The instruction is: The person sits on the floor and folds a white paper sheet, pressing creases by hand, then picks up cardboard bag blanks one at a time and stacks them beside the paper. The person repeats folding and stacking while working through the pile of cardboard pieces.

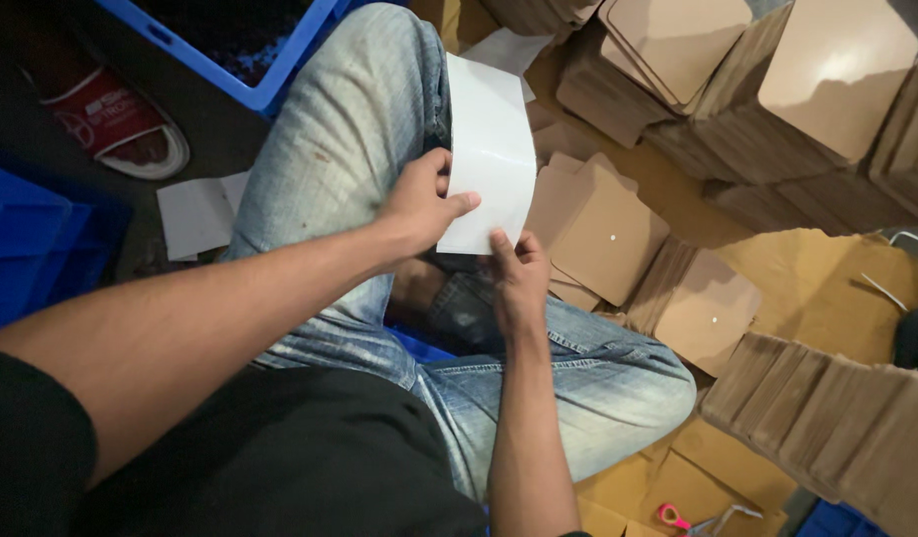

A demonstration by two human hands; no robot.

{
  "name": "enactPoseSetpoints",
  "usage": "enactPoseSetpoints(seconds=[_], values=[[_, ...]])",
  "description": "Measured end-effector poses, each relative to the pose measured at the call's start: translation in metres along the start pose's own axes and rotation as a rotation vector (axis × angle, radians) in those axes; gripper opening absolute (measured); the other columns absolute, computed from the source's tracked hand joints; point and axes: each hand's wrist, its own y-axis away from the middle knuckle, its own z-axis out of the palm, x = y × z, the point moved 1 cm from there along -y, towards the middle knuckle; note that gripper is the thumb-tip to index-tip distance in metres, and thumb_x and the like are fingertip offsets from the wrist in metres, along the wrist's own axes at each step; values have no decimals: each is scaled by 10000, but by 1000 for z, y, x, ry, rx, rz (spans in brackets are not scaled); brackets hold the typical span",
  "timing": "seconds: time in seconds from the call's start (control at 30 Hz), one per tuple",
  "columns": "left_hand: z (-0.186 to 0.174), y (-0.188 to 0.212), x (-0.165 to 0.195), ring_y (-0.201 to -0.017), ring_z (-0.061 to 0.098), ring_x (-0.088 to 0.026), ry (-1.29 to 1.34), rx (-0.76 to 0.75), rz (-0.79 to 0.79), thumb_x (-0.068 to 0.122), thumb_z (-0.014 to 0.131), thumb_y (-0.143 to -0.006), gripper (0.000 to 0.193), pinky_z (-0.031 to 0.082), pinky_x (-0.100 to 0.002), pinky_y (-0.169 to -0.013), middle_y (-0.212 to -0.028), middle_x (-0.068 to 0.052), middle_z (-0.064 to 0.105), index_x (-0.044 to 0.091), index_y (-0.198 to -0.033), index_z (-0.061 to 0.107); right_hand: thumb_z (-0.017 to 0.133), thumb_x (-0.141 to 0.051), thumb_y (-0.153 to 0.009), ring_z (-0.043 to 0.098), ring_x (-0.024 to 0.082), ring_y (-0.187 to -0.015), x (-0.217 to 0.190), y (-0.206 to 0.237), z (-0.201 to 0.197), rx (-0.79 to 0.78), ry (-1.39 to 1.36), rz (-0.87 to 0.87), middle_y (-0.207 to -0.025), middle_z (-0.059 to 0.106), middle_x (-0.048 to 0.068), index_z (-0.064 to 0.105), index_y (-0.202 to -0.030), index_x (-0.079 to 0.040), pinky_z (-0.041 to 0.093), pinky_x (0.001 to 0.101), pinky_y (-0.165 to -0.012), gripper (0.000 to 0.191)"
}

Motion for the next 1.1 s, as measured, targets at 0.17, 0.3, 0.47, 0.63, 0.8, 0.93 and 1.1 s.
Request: enactPoseSetpoints(seconds=[0.17,0.3,0.47,0.63,0.8,0.93,1.1], values=[[4,-2,-7,-935,757,-163,73,5,-27,69,697,-918,307,598,-308,-766,-1040,-117,786,8,-1190,568,765,-121,-954,662,114,-843,6,-4,-9,-54,-43,-57,-970,717,37,657,-1033,-25,543,271,-782,165],[5,-3,-7,-958,755,-170,203,-45,-163,88,655,-938,331,613,-319,-778,-1093,-112,772,18,-1254,582,754,-111,-929,690,124,-858,6,-3,-12,-23,-49,-32,-983,735,49,687,-1064,1,570,285,-802,187],[6,-4,-3,-954,754,-180,220,-45,-209,87,641,-947,317,613,-318,-783,-1088,-119,772,23,-1254,597,760,-97,-955,681,151,-852,1,2,-9,-44,-30,-61,-1009,736,85,708,-1131,36,563,306,-812,227],[13,-7,-2,-965,747,-157,283,-20,-111,54,638,-960,265,604,-310,-806,-1091,-111,782,1,-1218,606,720,-142,-953,708,166,-865,-3,2,-6,-61,-129,-33,-1009,739,76,663,-1171,-8,584,334,-792,262],[18,-13,-8,-952,735,-144,319,-2,-68,34,650,-954,280,596,-303,-820,-1079,-104,777,9,-1230,607,692,-223,-1002,697,182,-836,-3,1,-9,-69,-185,-10,-960,718,77,594,-1178,-39,583,344,-752,273],[25,-13,-13,-938,734,-143,448,17,-76,47,630,-963,329,608,-309,-798,-1090,-94,768,26,-1287,580,698,-234,-1024,647,144,-772,-3,0,-12,-90,-273,-22,-886,661,34,591,-1150,-69,547,312,-654,234],[39,-9,-14,-957,732,-163,507,34,-118,57,630,-967,373,628,-327,-786,-1121,-106,754,19,-1329,551,712,-222,-980,630,123,-713,-1,-5,-15,-4,-256,-45,-864,666,30,628,-1127,-62,526,277,-571,232]])
